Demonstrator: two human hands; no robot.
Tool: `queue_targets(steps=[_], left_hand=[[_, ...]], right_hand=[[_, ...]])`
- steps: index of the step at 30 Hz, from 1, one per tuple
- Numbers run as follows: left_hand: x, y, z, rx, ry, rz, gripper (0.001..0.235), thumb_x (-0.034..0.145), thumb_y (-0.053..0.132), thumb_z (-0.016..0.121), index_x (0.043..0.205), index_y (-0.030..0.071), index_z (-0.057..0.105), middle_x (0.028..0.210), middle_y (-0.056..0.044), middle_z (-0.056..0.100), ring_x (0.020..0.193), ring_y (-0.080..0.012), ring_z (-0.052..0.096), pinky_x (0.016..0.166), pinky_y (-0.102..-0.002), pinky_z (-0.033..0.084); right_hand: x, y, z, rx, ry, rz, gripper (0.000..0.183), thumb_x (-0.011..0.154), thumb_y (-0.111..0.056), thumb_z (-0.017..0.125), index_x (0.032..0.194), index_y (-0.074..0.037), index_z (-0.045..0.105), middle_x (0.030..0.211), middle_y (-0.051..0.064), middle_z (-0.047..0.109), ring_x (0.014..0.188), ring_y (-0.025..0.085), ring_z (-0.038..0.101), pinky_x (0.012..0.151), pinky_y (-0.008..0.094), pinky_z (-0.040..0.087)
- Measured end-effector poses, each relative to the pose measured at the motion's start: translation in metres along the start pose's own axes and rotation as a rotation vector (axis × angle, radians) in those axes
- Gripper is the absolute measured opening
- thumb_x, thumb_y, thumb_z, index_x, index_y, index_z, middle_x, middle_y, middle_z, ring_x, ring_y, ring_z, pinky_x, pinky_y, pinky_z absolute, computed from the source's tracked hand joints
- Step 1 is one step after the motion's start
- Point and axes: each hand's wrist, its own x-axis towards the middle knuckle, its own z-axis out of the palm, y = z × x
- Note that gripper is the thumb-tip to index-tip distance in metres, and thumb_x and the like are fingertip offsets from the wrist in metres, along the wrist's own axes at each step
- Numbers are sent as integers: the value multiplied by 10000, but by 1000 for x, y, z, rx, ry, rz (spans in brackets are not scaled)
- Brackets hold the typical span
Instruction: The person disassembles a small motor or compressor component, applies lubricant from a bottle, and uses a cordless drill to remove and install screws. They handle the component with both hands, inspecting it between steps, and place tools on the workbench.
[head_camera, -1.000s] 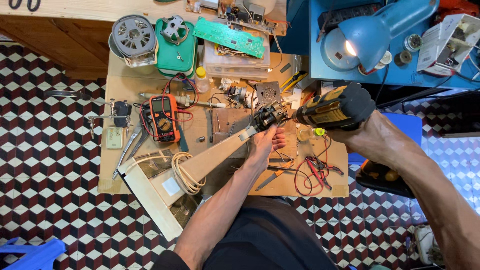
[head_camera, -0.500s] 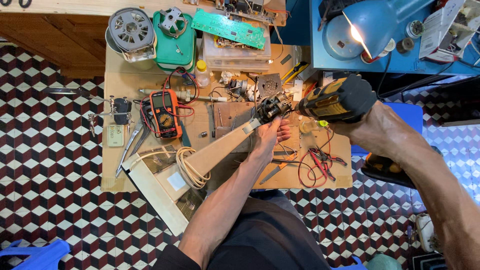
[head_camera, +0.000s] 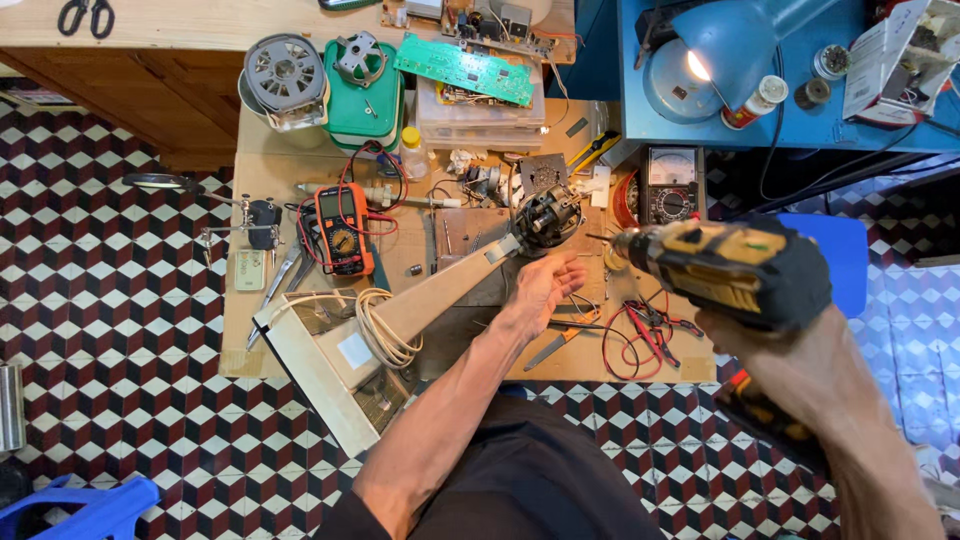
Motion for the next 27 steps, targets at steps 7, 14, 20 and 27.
queue_targets(steps=[7, 14, 20, 27], left_hand=[[-45, 1, 21, -257, 41, -127, 272, 973, 166, 704, 1115, -50, 619, 1055, -152, 711, 962, -226, 739, 850, -310, 655], [-63, 5, 41, -244, 112, -119, 197, 911, 198, 811, 973, 67, 678, 893, -60, 716, 777, -165, 727, 699, -284, 658], [-78, 15, 42, -399, 27, -156, 165, 901, 72, 765, 1063, 58, 737, 932, -51, 742, 868, -157, 736, 801, -251, 657], [-92, 33, 54, -466, 1, -147, 193, 902, 58, 755, 1092, 95, 755, 1040, -62, 763, 954, -142, 741, 864, -261, 644]], right_hand=[[-71, 42, 43, 504, 117, 606, 345, 802, -118, 789, 1125, -5, 744, 843, 167, 736, 715, 236, 682, 700, 394, 577], [-90, 43, 59, 698, 205, 707, 319, 793, -91, 782, 1100, -17, 736, 842, 109, 738, 712, 196, 690, 671, 353, 582], [-92, 44, 61, 750, 210, 636, 288, 826, -39, 760, 1104, 30, 730, 832, 138, 722, 692, 198, 674, 632, 342, 567], [-87, 41, 63, 786, 176, 550, 304, 817, -22, 732, 1119, 10, 735, 807, 125, 726, 659, 193, 667, 602, 329, 574]])
